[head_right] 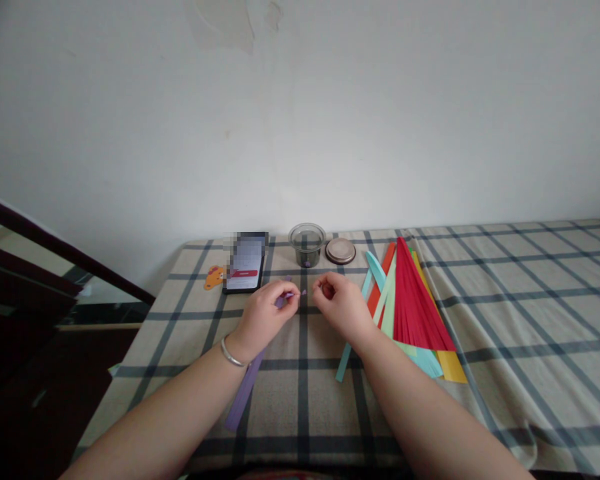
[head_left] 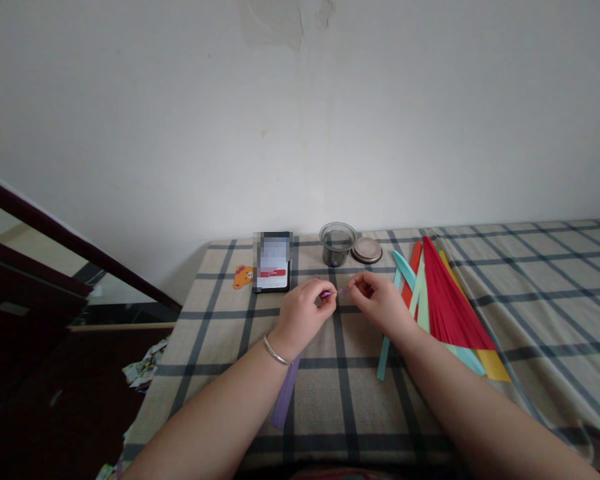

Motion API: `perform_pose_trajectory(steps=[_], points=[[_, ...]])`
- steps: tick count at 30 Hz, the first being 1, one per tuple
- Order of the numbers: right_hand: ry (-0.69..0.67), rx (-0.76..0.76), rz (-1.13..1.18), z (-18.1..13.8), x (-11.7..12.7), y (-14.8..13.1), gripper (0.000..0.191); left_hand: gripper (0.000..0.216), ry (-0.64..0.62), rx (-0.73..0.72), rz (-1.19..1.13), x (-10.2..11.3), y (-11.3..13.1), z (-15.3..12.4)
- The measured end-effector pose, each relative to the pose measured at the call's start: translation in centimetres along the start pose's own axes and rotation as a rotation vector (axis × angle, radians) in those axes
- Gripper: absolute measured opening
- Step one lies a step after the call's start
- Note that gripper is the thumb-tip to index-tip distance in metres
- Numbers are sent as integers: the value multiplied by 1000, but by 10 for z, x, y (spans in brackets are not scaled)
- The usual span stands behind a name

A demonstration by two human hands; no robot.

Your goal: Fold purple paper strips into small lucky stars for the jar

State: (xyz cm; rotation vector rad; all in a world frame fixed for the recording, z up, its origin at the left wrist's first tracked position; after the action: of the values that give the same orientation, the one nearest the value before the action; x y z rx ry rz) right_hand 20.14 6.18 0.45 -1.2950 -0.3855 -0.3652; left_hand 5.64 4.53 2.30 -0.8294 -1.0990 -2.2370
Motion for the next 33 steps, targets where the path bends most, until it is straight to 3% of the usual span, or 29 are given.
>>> perform_pose_trajectory(steps=[5,13,18,24,29,33], points=[[-76,61,-23,-2,-8,-6,13,8,-10,-9,14,-1,0,0],[-92,12,99,1,-11,6,16,9,-1,-10,-35,-1,1,1],[-19,94,-182,4,1,3,17,9,27,8,-115,-1,-3,2],[-25,185,-481,2,1,-6,19,9,80,-19,-157,2,-3,5],[1,187,-533,0,0,-10,24,9,53,-10,-171,1,-2,4],[49,218,-389,-2,4,-16,22,8,53,-1,-186,2,-1,5]])
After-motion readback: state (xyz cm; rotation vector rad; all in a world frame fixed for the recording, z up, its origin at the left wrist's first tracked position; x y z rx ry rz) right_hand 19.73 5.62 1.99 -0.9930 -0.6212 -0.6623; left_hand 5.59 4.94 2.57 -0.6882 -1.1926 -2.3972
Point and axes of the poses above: each hand's wrist, its own z-axis towards the middle knuckle, its own x-axis out of the back of the hand, y = z × x, the point moved 7 cm from there along z, towards the middle knuckle, and after that the axes turned 4 degrees about z, right-handed, at the moved point
